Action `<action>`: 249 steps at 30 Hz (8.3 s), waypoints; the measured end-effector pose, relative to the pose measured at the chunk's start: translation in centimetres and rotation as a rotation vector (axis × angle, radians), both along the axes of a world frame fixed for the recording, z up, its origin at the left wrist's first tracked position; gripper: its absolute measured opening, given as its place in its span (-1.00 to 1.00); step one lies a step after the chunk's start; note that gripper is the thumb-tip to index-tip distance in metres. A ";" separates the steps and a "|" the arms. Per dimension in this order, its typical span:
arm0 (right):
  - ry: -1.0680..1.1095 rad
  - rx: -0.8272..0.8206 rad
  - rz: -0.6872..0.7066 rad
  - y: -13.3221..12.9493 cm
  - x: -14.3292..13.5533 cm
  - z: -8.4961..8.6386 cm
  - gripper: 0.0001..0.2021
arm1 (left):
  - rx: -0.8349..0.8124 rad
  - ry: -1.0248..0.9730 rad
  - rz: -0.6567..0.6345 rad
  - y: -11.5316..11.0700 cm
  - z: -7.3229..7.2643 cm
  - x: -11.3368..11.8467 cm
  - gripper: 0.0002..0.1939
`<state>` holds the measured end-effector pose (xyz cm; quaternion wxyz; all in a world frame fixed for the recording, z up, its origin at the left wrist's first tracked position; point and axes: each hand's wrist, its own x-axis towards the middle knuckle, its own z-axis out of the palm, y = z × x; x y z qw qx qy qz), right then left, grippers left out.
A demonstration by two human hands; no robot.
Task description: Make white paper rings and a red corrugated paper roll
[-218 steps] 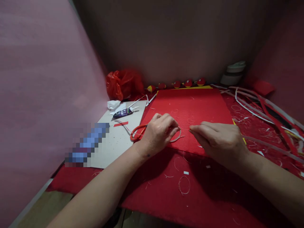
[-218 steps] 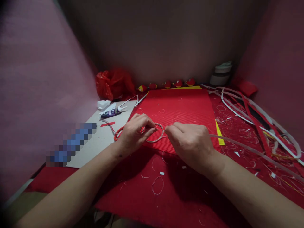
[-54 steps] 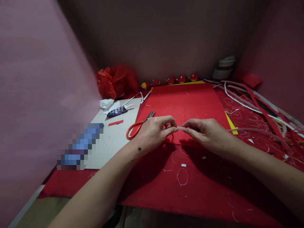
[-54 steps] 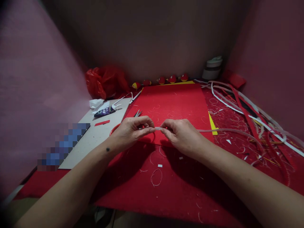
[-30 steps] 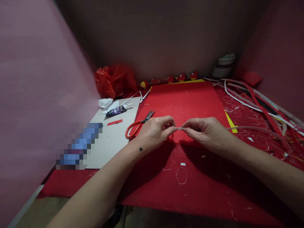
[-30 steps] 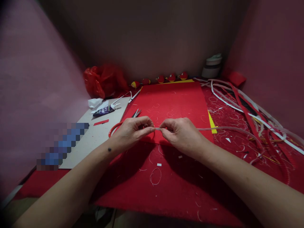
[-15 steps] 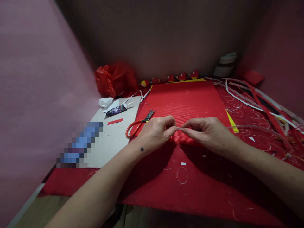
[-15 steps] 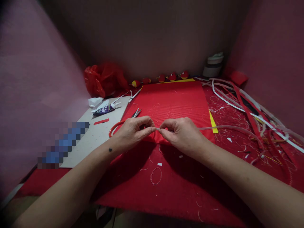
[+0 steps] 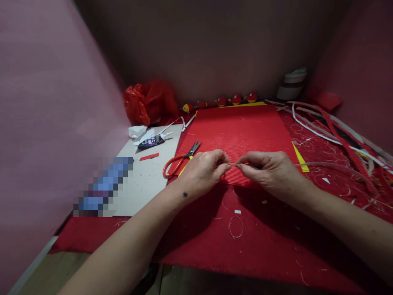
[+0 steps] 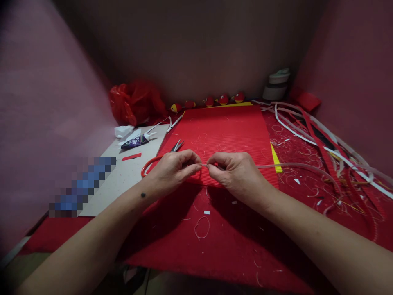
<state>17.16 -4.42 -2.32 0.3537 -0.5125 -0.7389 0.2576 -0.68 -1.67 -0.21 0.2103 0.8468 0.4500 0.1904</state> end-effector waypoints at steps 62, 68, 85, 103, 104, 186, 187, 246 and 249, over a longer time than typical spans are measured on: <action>0.062 -0.171 -0.039 0.9 -0.2 2.0 -0.77 | -0.317 -0.280 0.376 0.2 0.0 -8.5 -0.73; 0.135 -0.203 -0.056 1.1 0.0 1.8 -0.77 | -0.320 -0.020 -0.058 -3.7 1.9 -6.1 -0.88; 0.427 -0.306 -0.080 0.9 -0.1 2.4 -0.79 | -0.164 0.522 -0.055 -4.3 1.7 -2.6 -0.84; 0.531 -0.346 -0.008 1.0 -0.2 1.8 -0.87 | -0.108 0.488 -0.048 -4.4 0.8 -2.5 -0.81; 0.544 -0.347 0.005 1.0 -0.2 1.7 -0.86 | -0.106 0.481 -0.046 -4.4 0.8 -2.5 -0.81; 0.022 -0.198 0.160 0.4 0.1 0.6 -0.78 | -0.666 -0.414 -0.126 -0.6 0.5 0.2 -0.87; 0.021 -0.204 0.161 0.4 0.1 0.5 -0.78 | -0.665 -0.411 -0.119 -0.6 0.5 0.2 -0.87; 0.045 -0.205 0.115 0.2 0.1 0.7 -0.80 | 0.250 -0.035 -0.099 -1.3 -2.2 0.8 -0.85; 0.019 -0.209 0.121 0.2 0.1 0.8 -0.79 | 0.231 -0.007 -0.116 -1.3 -2.1 0.8 -0.86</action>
